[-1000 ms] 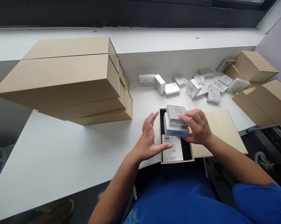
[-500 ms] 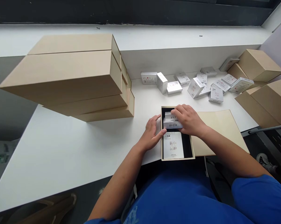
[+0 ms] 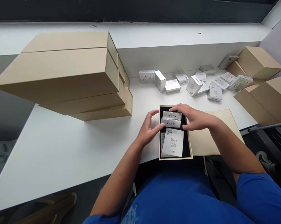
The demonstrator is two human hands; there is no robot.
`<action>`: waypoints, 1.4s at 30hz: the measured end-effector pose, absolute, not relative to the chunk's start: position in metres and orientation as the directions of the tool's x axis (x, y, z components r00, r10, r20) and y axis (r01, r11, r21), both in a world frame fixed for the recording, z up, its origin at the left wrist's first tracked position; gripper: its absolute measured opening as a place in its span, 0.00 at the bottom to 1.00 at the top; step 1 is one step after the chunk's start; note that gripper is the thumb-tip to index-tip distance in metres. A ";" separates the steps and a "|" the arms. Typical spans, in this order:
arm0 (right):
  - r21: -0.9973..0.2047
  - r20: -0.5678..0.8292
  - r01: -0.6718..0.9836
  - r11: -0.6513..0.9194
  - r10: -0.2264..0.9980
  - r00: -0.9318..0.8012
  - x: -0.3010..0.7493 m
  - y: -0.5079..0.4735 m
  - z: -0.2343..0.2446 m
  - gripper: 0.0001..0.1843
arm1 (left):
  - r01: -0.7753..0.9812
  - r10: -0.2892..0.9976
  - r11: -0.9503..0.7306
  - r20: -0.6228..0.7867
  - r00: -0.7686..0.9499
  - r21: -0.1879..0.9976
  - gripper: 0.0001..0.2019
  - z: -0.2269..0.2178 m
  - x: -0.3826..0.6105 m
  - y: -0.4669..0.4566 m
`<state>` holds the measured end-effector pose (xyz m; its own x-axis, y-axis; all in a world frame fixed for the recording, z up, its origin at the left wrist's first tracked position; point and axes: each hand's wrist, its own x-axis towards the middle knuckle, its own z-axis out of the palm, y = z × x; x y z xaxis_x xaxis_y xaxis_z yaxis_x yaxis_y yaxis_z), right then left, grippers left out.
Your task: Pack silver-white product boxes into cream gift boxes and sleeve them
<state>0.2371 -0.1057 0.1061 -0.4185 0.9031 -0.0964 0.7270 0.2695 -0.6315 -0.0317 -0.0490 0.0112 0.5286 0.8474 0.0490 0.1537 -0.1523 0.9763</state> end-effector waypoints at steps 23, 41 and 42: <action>-0.617 -0.352 0.777 0.127 0.838 -0.417 0.217 -0.084 0.111 0.47 | 0.169 0.746 -0.313 0.132 0.652 0.935 0.34 0.004 -0.033 -0.054; -0.754 -0.657 0.416 -0.509 0.566 -0.498 0.206 -0.034 0.103 0.35 | 0.137 0.767 -0.386 0.235 0.597 0.912 0.30 0.002 -0.026 -0.054; -0.744 -0.665 0.397 -0.537 0.543 -0.513 0.206 -0.033 0.101 0.35 | 0.144 0.766 -0.407 0.251 0.592 0.902 0.31 0.001 -0.025 -0.054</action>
<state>0.2063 -0.0330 0.1010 -0.5130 0.5428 -0.6650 0.3970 -0.5368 -0.7445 -0.0252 -0.0540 0.0014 0.5916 0.7661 0.2512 0.1439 -0.4070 0.9020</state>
